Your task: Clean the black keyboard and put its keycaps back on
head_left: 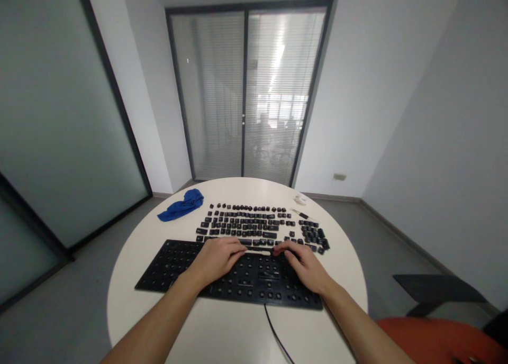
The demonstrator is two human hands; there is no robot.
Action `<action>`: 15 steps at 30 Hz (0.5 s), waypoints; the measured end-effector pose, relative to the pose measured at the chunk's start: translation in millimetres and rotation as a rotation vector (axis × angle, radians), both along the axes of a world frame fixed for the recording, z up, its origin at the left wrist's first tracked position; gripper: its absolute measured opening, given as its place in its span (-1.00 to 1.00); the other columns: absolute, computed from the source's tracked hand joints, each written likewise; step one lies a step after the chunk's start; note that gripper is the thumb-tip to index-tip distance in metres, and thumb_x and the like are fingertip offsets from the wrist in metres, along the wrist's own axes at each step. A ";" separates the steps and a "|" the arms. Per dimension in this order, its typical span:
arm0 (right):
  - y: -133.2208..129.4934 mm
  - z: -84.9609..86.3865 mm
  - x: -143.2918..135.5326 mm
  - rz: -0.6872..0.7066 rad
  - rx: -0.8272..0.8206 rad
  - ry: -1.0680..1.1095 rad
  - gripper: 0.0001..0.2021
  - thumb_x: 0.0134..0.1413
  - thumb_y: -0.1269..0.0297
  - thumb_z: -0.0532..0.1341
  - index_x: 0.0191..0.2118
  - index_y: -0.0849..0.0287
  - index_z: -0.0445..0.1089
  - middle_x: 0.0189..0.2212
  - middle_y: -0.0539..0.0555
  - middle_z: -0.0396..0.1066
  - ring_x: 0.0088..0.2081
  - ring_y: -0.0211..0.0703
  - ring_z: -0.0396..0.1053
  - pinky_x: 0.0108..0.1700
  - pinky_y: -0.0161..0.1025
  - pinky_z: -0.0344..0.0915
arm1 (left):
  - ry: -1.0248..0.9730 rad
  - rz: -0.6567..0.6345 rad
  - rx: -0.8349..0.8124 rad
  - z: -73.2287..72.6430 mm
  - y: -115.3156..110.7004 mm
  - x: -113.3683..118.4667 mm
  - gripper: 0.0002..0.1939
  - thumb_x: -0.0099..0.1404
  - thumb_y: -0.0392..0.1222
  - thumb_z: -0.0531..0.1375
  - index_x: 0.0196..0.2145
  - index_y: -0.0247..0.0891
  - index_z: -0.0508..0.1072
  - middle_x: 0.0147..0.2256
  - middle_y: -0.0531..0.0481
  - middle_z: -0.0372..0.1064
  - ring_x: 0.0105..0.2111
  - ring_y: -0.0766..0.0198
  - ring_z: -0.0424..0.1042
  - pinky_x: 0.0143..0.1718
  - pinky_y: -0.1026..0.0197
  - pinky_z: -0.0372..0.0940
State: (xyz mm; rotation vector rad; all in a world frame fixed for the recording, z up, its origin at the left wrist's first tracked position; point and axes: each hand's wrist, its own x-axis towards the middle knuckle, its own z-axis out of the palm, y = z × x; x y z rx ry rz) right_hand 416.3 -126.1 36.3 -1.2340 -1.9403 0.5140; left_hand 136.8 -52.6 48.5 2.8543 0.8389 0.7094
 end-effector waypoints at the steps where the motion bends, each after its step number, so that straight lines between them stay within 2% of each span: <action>1: 0.1 -0.2 -0.5 -0.019 0.000 -0.001 -0.71 0.36 0.19 0.01 -0.12 0.10 0.47 -0.19 0.09 0.54 -0.12 -0.03 0.47 -0.02 -0.10 0.32 | -0.003 0.011 -0.001 -0.6 0.1 0.3 -0.81 0.45 -0.20 0.12 -0.13 -0.14 0.55 -0.18 0.05 0.53 -0.18 0.24 0.50 -0.10 0.19 0.37; 7: 2.8 -0.8 -3.0 -0.145 -0.008 0.051 -0.62 0.39 0.07 -0.06 -0.19 0.11 0.45 -0.25 0.11 0.53 -0.14 0.00 0.46 -0.02 -0.08 0.30 | 0.023 -0.020 0.003 -1.7 -3.4 5.0 -0.79 0.45 -0.24 0.12 -0.09 -0.14 0.54 -0.18 0.01 0.51 -0.19 0.24 0.49 -0.13 0.24 0.37; 15: 3.9 -1.1 -4.0 -0.135 -0.024 0.075 -0.63 0.39 0.08 -0.05 -0.21 0.10 0.45 -0.23 0.09 0.53 -0.13 0.00 0.44 0.00 -0.07 0.27 | 0.040 0.029 0.051 2.7 -8.5 9.2 -0.76 0.44 -0.29 0.10 -0.06 -0.14 0.53 -0.19 0.00 0.49 -0.21 0.22 0.49 -0.18 0.22 0.40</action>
